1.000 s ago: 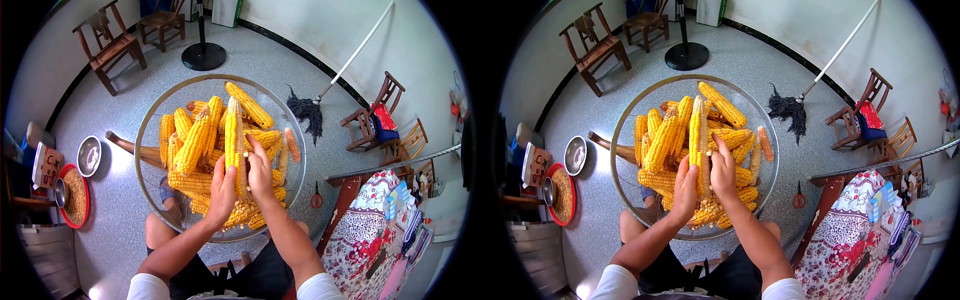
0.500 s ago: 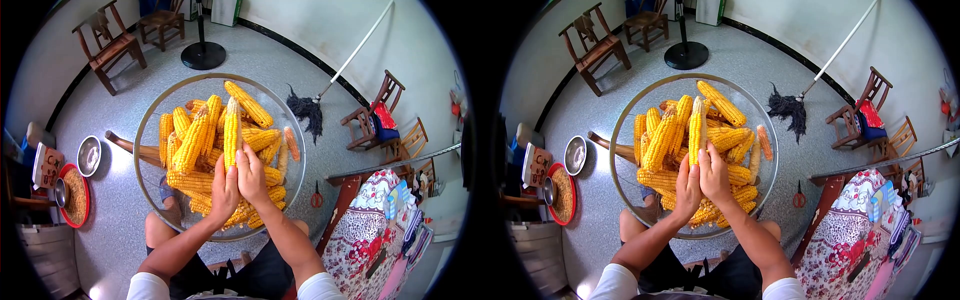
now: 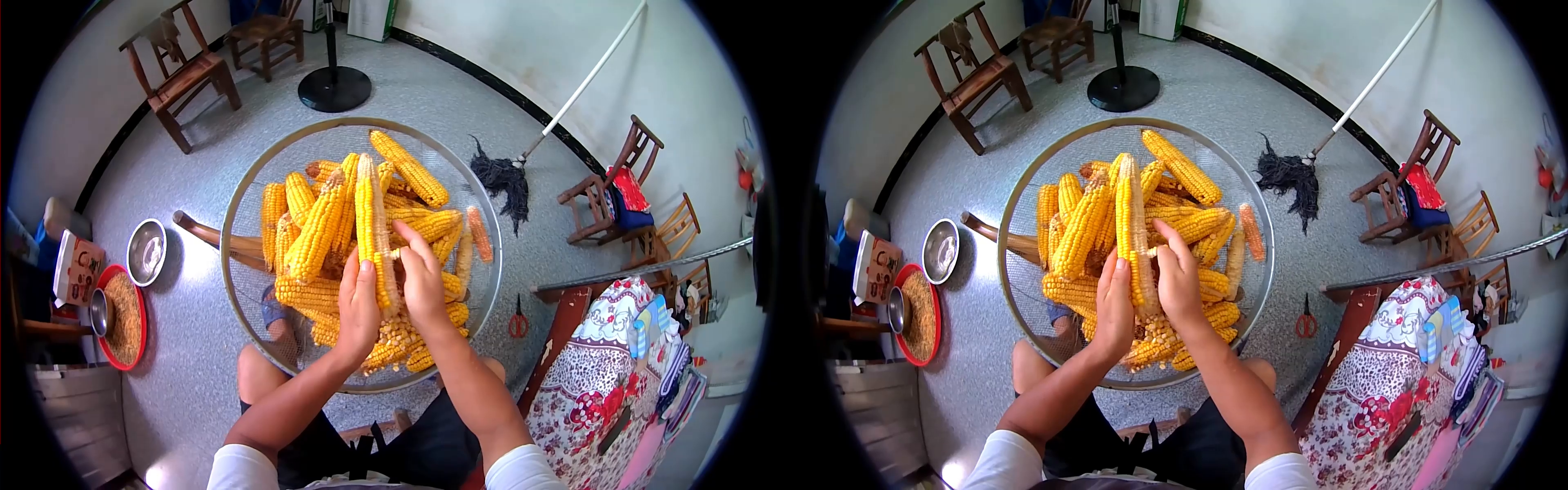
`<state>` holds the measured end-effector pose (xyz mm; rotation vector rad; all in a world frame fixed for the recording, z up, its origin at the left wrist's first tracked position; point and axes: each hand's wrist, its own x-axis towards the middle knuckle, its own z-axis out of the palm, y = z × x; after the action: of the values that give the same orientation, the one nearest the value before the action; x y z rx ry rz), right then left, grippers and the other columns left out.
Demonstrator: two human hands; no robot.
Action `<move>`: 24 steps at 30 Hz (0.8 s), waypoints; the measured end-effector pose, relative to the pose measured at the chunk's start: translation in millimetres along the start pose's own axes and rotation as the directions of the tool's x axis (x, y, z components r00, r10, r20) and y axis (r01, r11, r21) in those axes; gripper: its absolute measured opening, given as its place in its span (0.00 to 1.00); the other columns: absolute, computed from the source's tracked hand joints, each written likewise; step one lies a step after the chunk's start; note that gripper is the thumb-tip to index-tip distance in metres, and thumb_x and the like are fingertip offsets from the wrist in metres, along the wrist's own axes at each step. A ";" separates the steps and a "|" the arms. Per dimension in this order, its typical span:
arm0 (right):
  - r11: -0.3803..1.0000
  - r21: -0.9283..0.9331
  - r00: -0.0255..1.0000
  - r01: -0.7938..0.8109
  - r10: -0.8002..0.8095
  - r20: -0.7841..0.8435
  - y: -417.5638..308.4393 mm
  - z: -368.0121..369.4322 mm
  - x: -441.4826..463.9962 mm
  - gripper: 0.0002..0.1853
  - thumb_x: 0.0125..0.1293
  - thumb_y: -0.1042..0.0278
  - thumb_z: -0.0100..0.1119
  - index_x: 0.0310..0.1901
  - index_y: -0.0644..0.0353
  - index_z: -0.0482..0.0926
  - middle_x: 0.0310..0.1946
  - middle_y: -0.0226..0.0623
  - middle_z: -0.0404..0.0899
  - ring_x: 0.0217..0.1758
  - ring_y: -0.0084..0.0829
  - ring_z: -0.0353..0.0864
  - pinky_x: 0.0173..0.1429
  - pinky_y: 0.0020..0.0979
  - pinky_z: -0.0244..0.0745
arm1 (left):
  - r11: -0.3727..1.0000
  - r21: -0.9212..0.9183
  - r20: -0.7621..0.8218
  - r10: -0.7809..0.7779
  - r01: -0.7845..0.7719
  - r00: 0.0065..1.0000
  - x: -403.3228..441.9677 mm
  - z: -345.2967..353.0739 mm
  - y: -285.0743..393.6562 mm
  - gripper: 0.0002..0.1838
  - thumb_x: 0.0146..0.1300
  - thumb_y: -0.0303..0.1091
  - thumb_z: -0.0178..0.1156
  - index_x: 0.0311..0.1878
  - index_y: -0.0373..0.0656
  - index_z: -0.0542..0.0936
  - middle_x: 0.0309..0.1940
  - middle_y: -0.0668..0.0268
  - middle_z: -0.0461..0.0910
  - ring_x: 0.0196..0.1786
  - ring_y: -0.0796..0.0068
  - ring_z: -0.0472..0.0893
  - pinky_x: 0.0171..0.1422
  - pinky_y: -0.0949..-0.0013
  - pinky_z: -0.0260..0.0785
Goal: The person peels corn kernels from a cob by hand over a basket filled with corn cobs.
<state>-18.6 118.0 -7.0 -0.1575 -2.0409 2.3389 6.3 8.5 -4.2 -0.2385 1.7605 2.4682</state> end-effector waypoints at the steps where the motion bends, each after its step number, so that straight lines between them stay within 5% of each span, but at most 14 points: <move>1: 0.961 0.227 0.987 -0.160 0.147 0.072 -1.1 -0.7 -0.9 0.25 0.81 0.63 0.40 0.69 0.73 0.65 0.61 0.52 0.76 0.59 0.34 0.79 0.63 0.32 0.72 | 0.999 0.007 0.005 0.034 -0.034 0.999 2.5 -2.0 0.0 0.26 0.81 0.41 0.42 0.73 0.34 0.63 0.59 0.58 0.75 0.58 0.72 0.75 0.63 0.70 0.68; 6: 0.984 0.132 0.985 -0.116 0.098 0.139 -20.4 16.6 -8.8 0.27 0.80 0.57 0.46 0.69 0.73 0.65 0.57 0.47 0.78 0.57 0.31 0.79 0.59 0.31 0.75 | 0.995 0.053 -0.011 0.085 -0.085 0.996 4.9 0.6 -6.2 0.26 0.82 0.41 0.43 0.75 0.35 0.62 0.61 0.58 0.75 0.60 0.72 0.75 0.65 0.70 0.68; 10: 0.990 -0.136 0.998 0.036 -0.029 0.054 -5.3 14.6 -10.1 0.24 0.80 0.57 0.46 0.64 0.71 0.69 0.48 0.48 0.82 0.52 0.37 0.83 0.54 0.36 0.77 | 0.975 0.120 0.014 0.184 -0.184 0.983 1.2 2.2 -12.9 0.26 0.82 0.41 0.42 0.74 0.34 0.61 0.62 0.57 0.74 0.62 0.71 0.75 0.66 0.70 0.67; 12: 0.951 -0.296 0.995 0.094 -0.079 0.064 -3.7 13.7 -11.5 0.22 0.81 0.60 0.43 0.64 0.71 0.70 0.47 0.43 0.81 0.50 0.30 0.80 0.54 0.32 0.75 | 0.964 0.170 0.028 0.200 -0.202 0.979 0.9 1.4 -12.8 0.26 0.82 0.42 0.42 0.74 0.33 0.62 0.61 0.57 0.75 0.62 0.71 0.75 0.66 0.69 0.67; 14: 0.951 -0.297 0.996 0.089 -0.078 0.047 -2.9 12.5 -11.1 0.21 0.82 0.62 0.41 0.61 0.71 0.72 0.47 0.45 0.81 0.50 0.33 0.81 0.53 0.34 0.74 | 0.959 0.187 0.030 0.210 -0.211 0.977 2.3 -1.2 -16.2 0.26 0.82 0.42 0.42 0.73 0.33 0.62 0.61 0.57 0.75 0.62 0.71 0.75 0.67 0.69 0.67; 16: 0.869 -0.461 0.976 0.180 -0.218 -0.030 -4.0 8.3 -7.9 0.21 0.81 0.61 0.41 0.59 0.74 0.72 0.42 0.58 0.82 0.42 0.49 0.85 0.46 0.42 0.77 | 0.955 0.201 0.035 0.217 -0.220 0.976 1.6 -0.5 -13.8 0.27 0.82 0.43 0.41 0.73 0.32 0.63 0.60 0.56 0.75 0.62 0.71 0.75 0.67 0.69 0.67; 24: 0.988 -0.133 0.997 0.076 -0.077 -0.001 -6.0 7.0 -7.9 0.25 0.82 0.61 0.38 0.68 0.74 0.67 0.58 0.52 0.79 0.64 0.40 0.77 0.68 0.36 0.69 | 0.997 0.061 0.000 0.048 -0.048 0.999 -0.9 3.1 4.5 0.29 0.82 0.46 0.38 0.74 0.33 0.62 0.62 0.56 0.73 0.63 0.71 0.74 0.67 0.68 0.68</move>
<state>-11.7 111.2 0.3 -0.0884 -2.1595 2.1561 6.2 10.1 1.2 -0.1955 1.8604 2.4425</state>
